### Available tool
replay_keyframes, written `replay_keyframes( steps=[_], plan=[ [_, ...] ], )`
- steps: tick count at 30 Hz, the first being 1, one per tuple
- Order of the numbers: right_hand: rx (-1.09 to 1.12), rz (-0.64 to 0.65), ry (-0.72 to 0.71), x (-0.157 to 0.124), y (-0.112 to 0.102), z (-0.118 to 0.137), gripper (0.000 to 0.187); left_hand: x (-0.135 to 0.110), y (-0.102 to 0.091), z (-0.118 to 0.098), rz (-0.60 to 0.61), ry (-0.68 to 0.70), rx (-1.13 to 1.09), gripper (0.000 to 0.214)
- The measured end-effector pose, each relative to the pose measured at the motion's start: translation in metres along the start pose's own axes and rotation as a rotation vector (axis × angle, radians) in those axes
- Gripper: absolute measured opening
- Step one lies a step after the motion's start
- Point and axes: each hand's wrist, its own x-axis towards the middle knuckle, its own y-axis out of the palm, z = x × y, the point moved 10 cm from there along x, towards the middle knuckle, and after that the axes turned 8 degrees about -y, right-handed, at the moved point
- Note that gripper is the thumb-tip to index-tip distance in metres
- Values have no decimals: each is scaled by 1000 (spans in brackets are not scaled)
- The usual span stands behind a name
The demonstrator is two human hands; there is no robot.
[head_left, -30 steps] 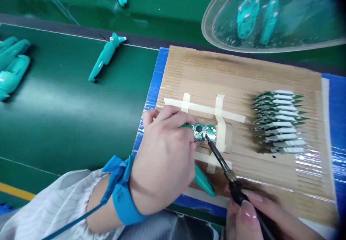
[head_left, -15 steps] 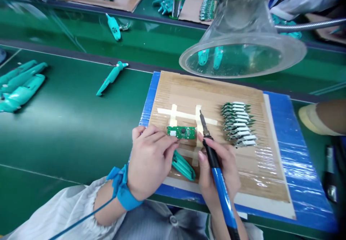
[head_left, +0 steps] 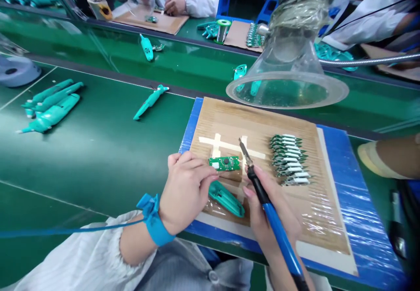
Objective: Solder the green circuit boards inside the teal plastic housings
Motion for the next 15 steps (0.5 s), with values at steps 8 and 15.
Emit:
replay_keyframes(
  steps=[8, 15],
  plan=[
    [-22, 275, -9, -8, 33, -10, 42, 6, -8, -4, 3, 8, 25, 15],
    [-19, 276, 8, -17, 29, -5, 47, 20, -4, -12, 75, 29, 103, 13]
  ],
)
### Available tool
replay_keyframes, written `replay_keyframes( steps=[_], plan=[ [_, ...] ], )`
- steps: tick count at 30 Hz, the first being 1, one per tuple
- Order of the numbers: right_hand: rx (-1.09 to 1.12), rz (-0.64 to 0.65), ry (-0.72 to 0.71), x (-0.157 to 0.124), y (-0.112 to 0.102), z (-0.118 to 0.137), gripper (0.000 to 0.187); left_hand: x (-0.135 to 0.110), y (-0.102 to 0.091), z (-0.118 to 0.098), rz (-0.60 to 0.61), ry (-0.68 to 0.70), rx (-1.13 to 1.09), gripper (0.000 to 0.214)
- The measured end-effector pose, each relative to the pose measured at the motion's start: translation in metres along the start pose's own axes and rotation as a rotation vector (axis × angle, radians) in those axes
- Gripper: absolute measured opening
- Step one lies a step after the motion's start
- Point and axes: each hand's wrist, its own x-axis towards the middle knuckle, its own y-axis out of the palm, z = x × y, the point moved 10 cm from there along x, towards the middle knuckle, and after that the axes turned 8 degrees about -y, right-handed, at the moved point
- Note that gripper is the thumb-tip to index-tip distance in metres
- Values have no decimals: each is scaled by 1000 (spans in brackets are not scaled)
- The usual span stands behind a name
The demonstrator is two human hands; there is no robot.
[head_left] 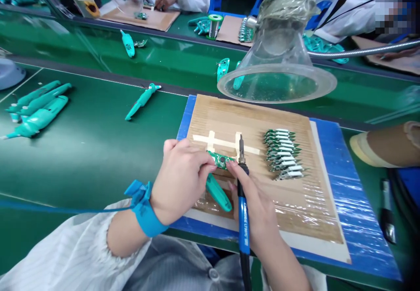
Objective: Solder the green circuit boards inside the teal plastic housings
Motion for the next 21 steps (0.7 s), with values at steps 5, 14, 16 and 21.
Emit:
replay_keyframes(
  steps=[5, 14, 16, 21],
  plan=[
    [-17, -9, 16, 0, 3, -4, 46, -16, 10, 12, -70, -73, -92, 7],
    [-39, -19, 24, 3, -3, 2, 50, -31, 2, 19, -147, -73, -166, 15],
    [-46, -21, 27, 3, -4, 2, 49, -28, 4, 19, -142, -78, -158, 13],
    [-63, -81, -11, 3, -8, 5, 45, -19, 12, 9, -127, -57, -114, 15]
  ],
)
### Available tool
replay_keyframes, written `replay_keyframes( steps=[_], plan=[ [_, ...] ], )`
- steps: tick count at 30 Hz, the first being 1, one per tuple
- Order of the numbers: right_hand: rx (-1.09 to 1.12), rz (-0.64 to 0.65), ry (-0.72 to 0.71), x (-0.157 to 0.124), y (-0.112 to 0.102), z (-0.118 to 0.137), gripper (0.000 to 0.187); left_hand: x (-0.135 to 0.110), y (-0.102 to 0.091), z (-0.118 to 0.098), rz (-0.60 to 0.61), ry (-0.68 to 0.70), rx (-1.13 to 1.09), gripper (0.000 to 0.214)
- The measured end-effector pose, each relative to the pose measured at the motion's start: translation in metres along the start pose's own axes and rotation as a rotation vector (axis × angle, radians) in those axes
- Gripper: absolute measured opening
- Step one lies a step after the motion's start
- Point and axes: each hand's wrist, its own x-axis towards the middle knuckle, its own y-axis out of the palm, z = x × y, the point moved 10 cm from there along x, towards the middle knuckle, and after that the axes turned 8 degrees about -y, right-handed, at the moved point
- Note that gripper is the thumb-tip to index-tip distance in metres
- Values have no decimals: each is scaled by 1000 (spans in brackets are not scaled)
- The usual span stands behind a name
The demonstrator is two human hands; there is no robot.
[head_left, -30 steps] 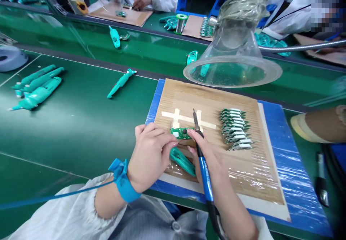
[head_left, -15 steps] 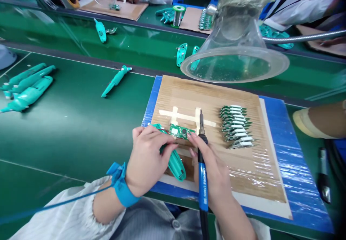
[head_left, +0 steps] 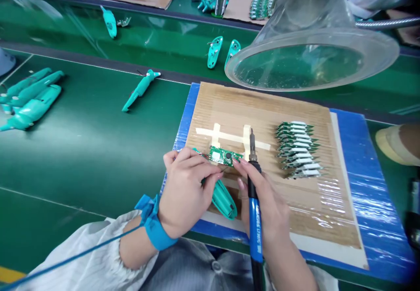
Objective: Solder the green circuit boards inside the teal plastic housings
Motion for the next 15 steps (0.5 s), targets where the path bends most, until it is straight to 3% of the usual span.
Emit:
replay_keyframes(
  steps=[9, 15],
  plan=[
    [2, -13, 37, 2, -2, -3, 45, 4, 9, -8, 28, 15, 87, 23],
    [73, -79, 35, -1, -20, 4, 53, 6, 9, -8, 22, 35, 86, 20]
  ],
)
